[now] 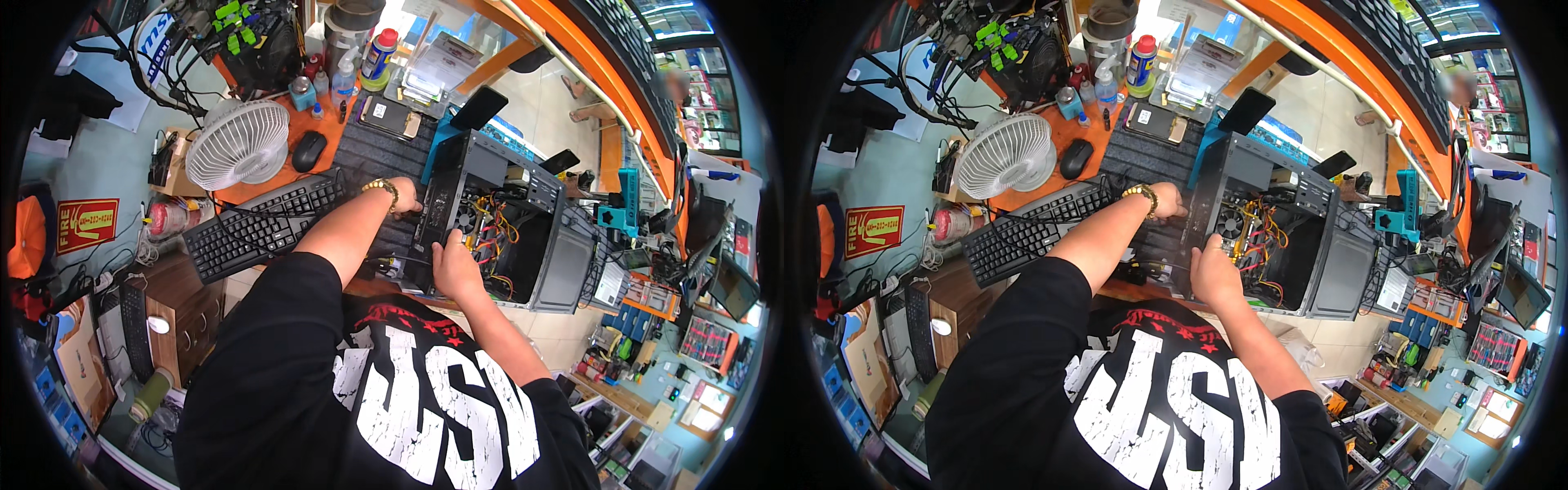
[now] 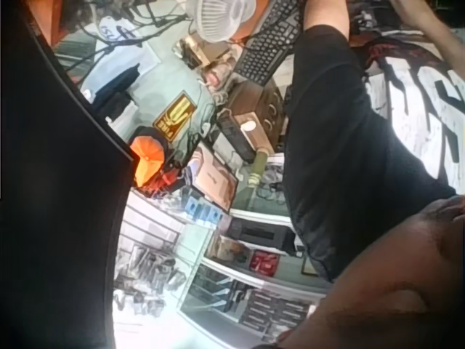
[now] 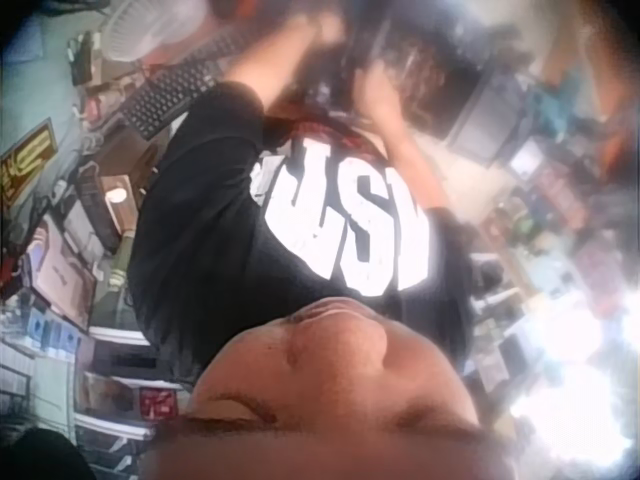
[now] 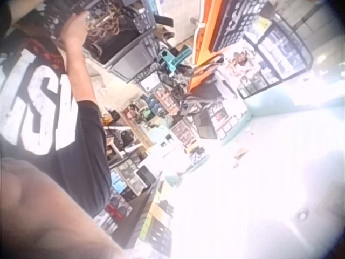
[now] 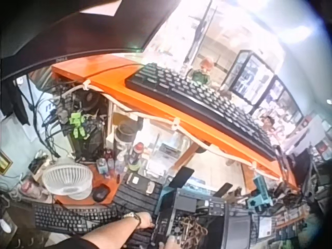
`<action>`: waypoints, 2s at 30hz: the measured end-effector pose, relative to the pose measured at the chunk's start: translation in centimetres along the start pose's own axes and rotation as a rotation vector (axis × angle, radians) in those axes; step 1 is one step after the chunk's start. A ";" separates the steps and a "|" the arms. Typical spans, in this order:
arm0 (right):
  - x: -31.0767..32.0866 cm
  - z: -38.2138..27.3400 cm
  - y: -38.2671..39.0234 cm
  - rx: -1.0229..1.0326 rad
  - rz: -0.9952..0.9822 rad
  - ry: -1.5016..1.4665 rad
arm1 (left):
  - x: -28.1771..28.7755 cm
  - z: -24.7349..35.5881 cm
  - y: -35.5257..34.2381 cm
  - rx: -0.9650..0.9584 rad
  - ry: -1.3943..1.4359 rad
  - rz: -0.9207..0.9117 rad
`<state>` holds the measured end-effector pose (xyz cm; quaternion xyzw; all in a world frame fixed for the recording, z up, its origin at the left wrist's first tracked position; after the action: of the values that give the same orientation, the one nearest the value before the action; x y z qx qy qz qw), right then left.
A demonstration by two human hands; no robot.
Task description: The person removes screws from a computer case using a screwdriver, slides off the side panel, and handles a monitor panel. They retrieve a bag from a shelf and return to the workbench to connect various cables inside the open computer case.
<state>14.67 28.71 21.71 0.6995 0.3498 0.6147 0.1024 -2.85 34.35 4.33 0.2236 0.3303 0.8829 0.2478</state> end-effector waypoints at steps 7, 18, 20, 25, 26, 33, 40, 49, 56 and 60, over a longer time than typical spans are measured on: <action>0.2 -0.4 0.5 0.021 0.022 -0.005 | -0.1 -1.0 -0.1 0.011 0.185 -0.058; 0.9 1.1 1.0 -0.026 0.084 -0.130 | 1.3 1.8 5.5 -0.302 -0.313 0.711; 2.6 0.8 2.5 -0.054 0.157 -0.340 | 1.9 5.0 12.4 -0.331 -0.131 0.648; 4.6 -0.3 4.0 0.027 0.141 -1.092 | -3.4 10.3 22.3 -0.568 -0.105 0.279; 4.5 -0.1 3.7 0.095 0.179 -1.124 | -4.0 10.7 22.9 -0.567 -0.109 0.310; 6.7 3.6 2.6 0.239 0.358 -0.909 | -0.7 8.5 24.3 -0.474 -0.242 0.316; 9.5 19.9 2.5 -0.009 0.919 -0.435 | 11.8 6.6 27.0 -0.069 -0.764 0.661; 4.5 34.5 -0.4 -0.377 0.646 -0.354 | 12.9 3.8 10.8 -0.381 -0.439 0.501; 6.6 30.9 -2.5 -0.335 0.612 -0.324 | 10.1 2.5 2.0 -0.349 -0.341 0.517; 7.0 28.9 -2.4 -0.372 0.638 -0.297 | 9.3 2.1 0.0 -0.274 -0.339 0.527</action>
<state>40.76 43.07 19.37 0.8239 -0.0211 0.5606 0.0808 -8.88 40.79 7.91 0.4097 0.0936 0.9029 0.0903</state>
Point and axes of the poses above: each hand's wrist, its own y-axis away from the middle knuckle, its own x-axis out of the back of the hand, z = x × y, the point moved 5 cm from there along -y, towards the middle knuckle, and after that the axes turned 2 degrees about -z, right-handed, at the moved point
